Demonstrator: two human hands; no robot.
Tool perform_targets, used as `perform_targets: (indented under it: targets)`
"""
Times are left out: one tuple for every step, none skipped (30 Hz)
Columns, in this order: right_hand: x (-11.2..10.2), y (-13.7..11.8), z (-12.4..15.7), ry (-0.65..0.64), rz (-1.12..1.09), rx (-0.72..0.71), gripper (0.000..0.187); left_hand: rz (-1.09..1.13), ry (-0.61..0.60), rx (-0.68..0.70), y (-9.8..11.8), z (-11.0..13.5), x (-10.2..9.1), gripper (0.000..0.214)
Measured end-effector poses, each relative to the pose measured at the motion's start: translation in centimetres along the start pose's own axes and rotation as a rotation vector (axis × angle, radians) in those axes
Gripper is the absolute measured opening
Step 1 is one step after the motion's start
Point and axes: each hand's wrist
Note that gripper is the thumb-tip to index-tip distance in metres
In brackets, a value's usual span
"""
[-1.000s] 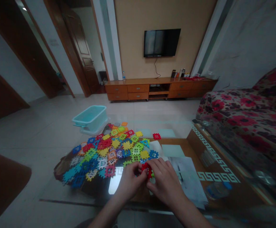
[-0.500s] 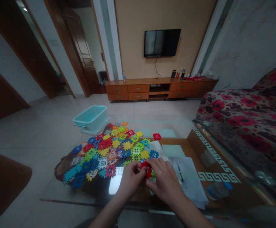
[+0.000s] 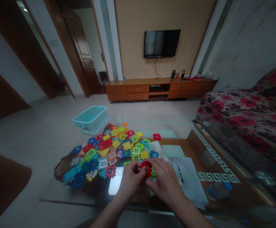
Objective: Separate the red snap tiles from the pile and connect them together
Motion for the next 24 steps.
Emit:
perform_targets:
  targets:
    - [-0.01,0.0,0.01,0.002,-0.003,0.002,0.048,-0.001,-0.002,0.005,0.03,0.0,0.01,0.023]
    - [-0.03,-0.02,0.02,0.004,-0.007,0.004,0.048,-0.001,-0.003,0.008,0.08,0.01,0.03,0.023]
    - [-0.05,-0.05,0.01,0.005,-0.01,0.006,0.048,0.0,-0.002,0.01,0.16,0.01,0.03,0.023]
    - [-0.08,-0.08,0.01,0.006,-0.012,0.009,0.047,0.001,0.0,0.012,0.24,0.02,0.03,0.023]
    - [-0.1,-0.12,0.0,0.007,-0.013,0.013,0.046,0.0,0.002,0.013,0.31,0.03,0.02,0.022]
    - [-0.11,-0.15,-0.01,0.008,-0.013,0.016,0.045,-0.003,0.005,0.016,0.37,0.05,0.01,0.022]
    - [-0.12,-0.17,-0.03,0.007,-0.014,0.018,0.044,-0.005,0.008,0.019,0.42,0.07,0.0,0.022]
    - [-0.11,-0.18,-0.03,0.008,-0.014,0.02,0.044,-0.004,0.008,0.023,0.44,0.1,0.0,0.022]
    - [-0.09,-0.18,-0.04,0.008,-0.013,0.022,0.044,0.0,0.005,0.024,0.44,0.12,0.0,0.022]
    - [-0.06,-0.17,-0.03,0.009,-0.012,0.021,0.044,0.007,0.001,0.025,0.42,0.14,0.02,0.023]
    - [-0.02,-0.15,-0.03,0.009,-0.011,0.02,0.045,0.017,-0.002,0.024,0.38,0.16,0.05,0.023]
    - [0.02,-0.13,-0.02,0.01,-0.009,0.02,0.045,0.031,-0.002,0.021,0.33,0.15,0.08,0.024]
    - [0.06,-0.12,-0.01,0.01,-0.01,0.019,0.046,0.048,-0.001,0.015,0.28,0.13,0.1,0.025]
    - [0.09,-0.11,-0.01,0.011,-0.013,0.016,0.046,0.068,0.007,0.005,0.21,0.08,0.1,0.026]
    - [0.13,-0.1,0.0,0.014,-0.019,0.011,0.048,0.091,0.022,-0.01,0.15,-0.01,0.07,0.028]
    - [0.16,-0.09,-0.01,0.023,-0.023,0.008,0.05,0.118,0.043,-0.028,0.08,-0.11,0.01,0.029]
    - [0.19,-0.08,-0.01,0.036,-0.026,0.007,0.052,0.152,0.07,-0.047,0.03,-0.24,-0.08,0.031]
    - [0.22,-0.07,-0.02,0.053,-0.027,0.006,0.054,0.191,0.102,-0.065,0.0,-0.36,-0.21,0.034]
    - [0.26,-0.05,-0.02,0.071,-0.027,0.007,0.053,0.232,0.135,-0.082,-0.01,-0.48,-0.36,0.036]
    - [0.3,-0.02,-0.02,0.088,-0.026,0.009,0.05,0.276,0.167,-0.097,0.01,-0.58,-0.5,0.037]
    - [0.36,0.01,-0.01,0.104,-0.026,0.01,0.044,0.325,0.193,-0.11,0.07,-0.65,-0.62,0.038]
    - [0.42,0.04,0.0,0.115,-0.028,0.009,0.037,0.377,0.211,-0.121,0.15,-0.67,-0.71,0.039]
    - [0.5,0.07,0.03,0.126,-0.032,0.006,0.03,0.429,0.223,-0.133,0.26,-0.65,-0.74,0.038]
    - [0.59,0.1,0.06,0.136,-0.035,0.001,0.025,0.477,0.228,-0.143,0.37,-0.6,-0.71,0.038]
Point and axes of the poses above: each hand's wrist, its own z-axis away from the middle knuckle, its own x-axis out of the palm, y = z × x, and after that the axes turned 5 degrees about z, right-handed
